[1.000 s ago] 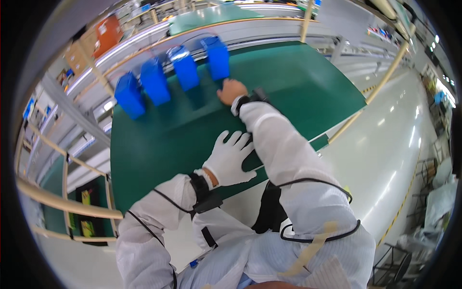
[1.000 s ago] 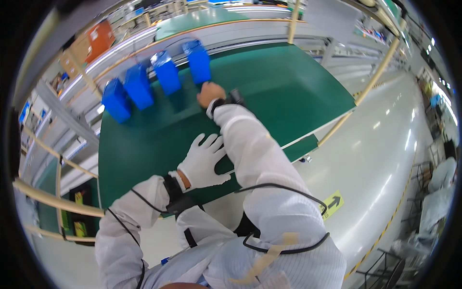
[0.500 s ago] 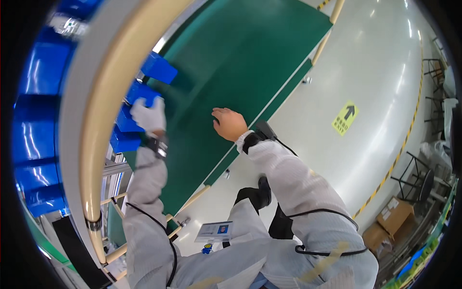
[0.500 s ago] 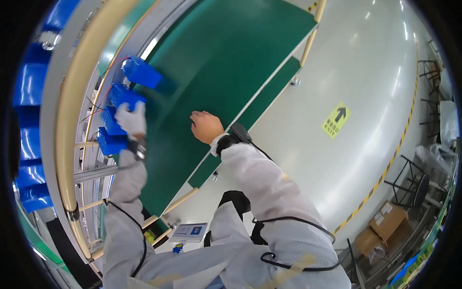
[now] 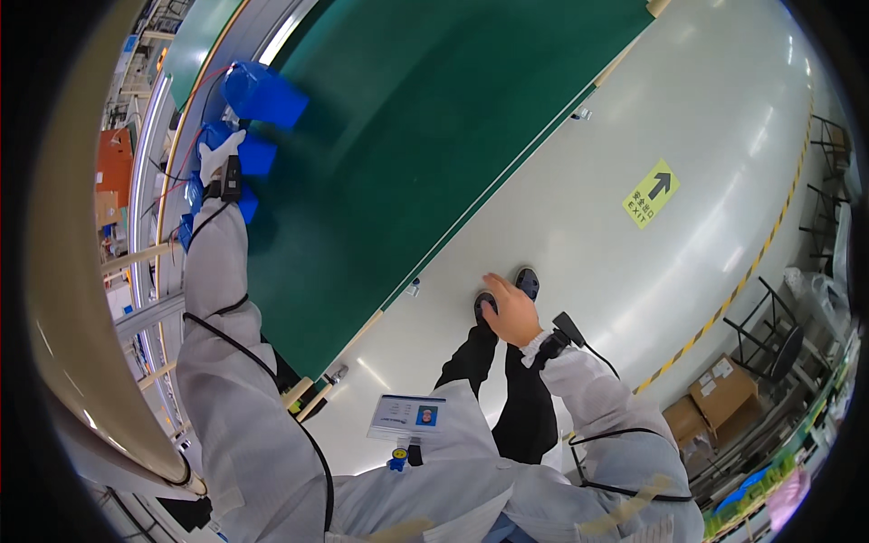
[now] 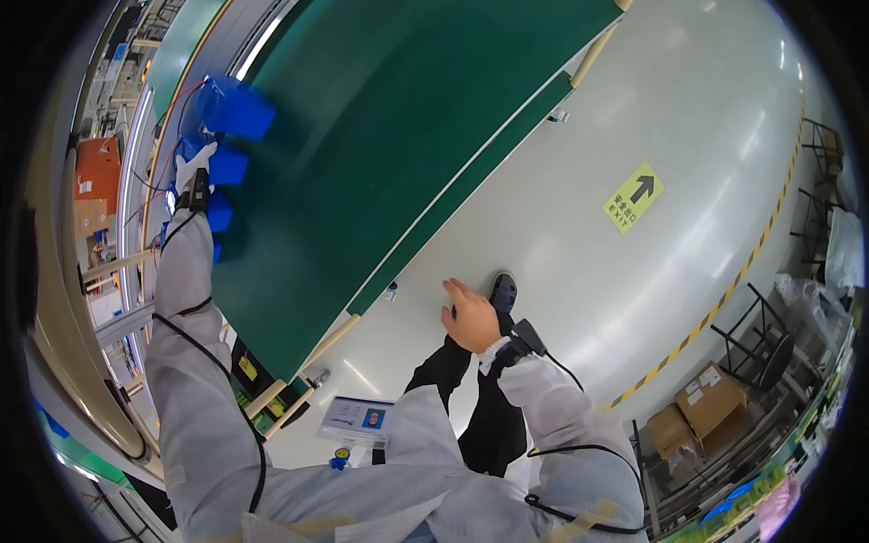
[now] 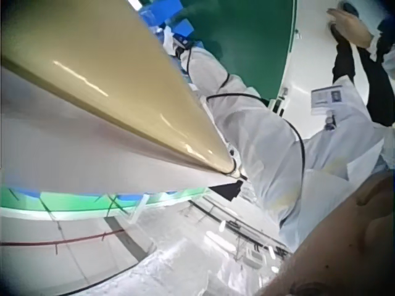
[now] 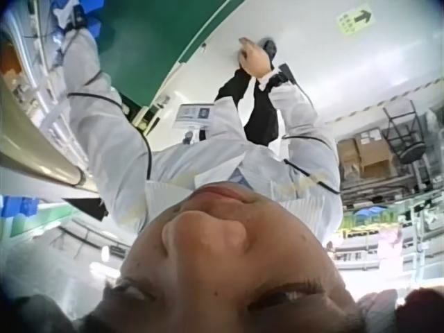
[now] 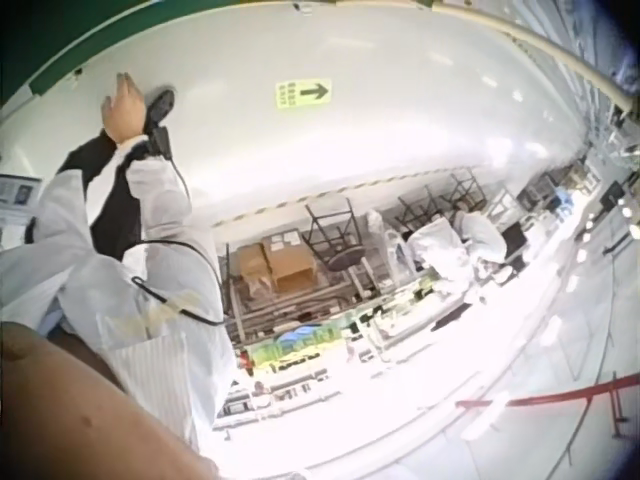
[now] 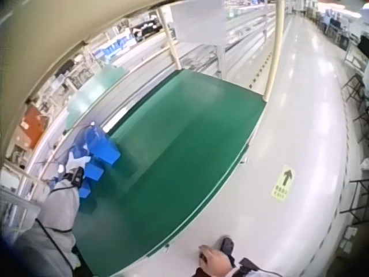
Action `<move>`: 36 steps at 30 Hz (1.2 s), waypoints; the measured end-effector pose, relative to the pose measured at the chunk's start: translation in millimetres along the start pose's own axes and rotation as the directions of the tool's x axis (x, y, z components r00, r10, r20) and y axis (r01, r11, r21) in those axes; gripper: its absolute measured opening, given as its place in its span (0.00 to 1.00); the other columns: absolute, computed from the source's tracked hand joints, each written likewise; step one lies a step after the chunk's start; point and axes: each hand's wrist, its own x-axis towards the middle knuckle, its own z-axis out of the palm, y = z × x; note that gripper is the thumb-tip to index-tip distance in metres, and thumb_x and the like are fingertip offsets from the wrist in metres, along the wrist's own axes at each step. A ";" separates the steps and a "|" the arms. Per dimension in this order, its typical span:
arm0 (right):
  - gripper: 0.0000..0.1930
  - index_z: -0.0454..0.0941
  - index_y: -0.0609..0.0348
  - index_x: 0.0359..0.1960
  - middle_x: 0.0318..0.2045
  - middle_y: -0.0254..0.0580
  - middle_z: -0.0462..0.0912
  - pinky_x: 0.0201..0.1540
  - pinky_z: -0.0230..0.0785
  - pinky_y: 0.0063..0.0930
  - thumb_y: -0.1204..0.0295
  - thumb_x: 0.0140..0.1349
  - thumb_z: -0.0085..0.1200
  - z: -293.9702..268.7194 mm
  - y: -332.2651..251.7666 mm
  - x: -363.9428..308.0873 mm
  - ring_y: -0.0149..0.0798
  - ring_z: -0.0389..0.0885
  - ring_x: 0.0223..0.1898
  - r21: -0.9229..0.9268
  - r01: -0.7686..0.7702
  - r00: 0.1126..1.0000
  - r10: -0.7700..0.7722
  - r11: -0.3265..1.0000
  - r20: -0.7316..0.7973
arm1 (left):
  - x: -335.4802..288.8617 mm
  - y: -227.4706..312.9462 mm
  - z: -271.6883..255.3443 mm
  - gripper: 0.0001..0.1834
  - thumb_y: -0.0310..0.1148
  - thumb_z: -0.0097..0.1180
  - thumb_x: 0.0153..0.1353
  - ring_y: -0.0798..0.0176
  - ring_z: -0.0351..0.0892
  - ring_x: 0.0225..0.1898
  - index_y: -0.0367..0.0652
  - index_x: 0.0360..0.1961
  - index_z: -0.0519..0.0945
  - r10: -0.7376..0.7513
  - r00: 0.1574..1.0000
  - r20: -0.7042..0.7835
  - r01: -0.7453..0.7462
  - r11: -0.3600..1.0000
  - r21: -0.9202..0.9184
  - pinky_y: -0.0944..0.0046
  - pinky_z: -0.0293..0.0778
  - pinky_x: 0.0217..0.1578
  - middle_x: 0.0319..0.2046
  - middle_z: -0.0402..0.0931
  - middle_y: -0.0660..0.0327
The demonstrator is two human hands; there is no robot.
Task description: The worker is assembling lithium-ion battery packs, applying tape and heat-shrink wrap, and moving finished units between assembly benches.
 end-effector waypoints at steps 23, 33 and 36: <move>0.26 0.75 0.61 0.56 0.44 0.53 0.85 0.49 0.76 0.41 0.64 0.56 0.61 1.2 62.9 -64.5 0.52 0.85 0.43 0.149 -0.561 0.809 0.501 0.814 0.308 | -16.0 12.4 -35.9 0.30 0.52 0.60 0.58 0.55 0.71 0.58 0.58 0.61 0.76 -0.147 0.909 0.390 0.202 0.974 -0.103 0.39 0.76 0.44 0.59 0.71 0.60; 0.25 0.75 0.62 0.57 0.43 0.54 0.85 0.48 0.77 0.35 0.67 0.57 0.61 1.7 55.8 -74.3 0.48 0.86 0.42 0.196 -0.589 0.799 0.528 0.784 0.288 | -17.1 -71.7 -51.6 0.40 0.64 0.60 0.53 0.51 0.78 0.46 0.44 0.58 0.78 0.001 0.901 -0.433 0.254 0.809 0.530 0.51 0.74 0.42 0.50 0.79 0.54; 0.25 0.75 0.62 0.57 0.43 0.53 0.85 0.48 0.77 0.35 0.67 0.57 0.61 -1.1 68.9 -91.8 0.48 0.86 0.42 0.142 -0.606 0.783 0.556 0.782 0.280 | -10.6 -83.9 -62.2 0.40 0.63 0.61 0.53 0.52 0.77 0.46 0.44 0.58 0.78 -0.169 0.944 -0.283 0.248 0.929 0.275 0.51 0.75 0.42 0.49 0.79 0.54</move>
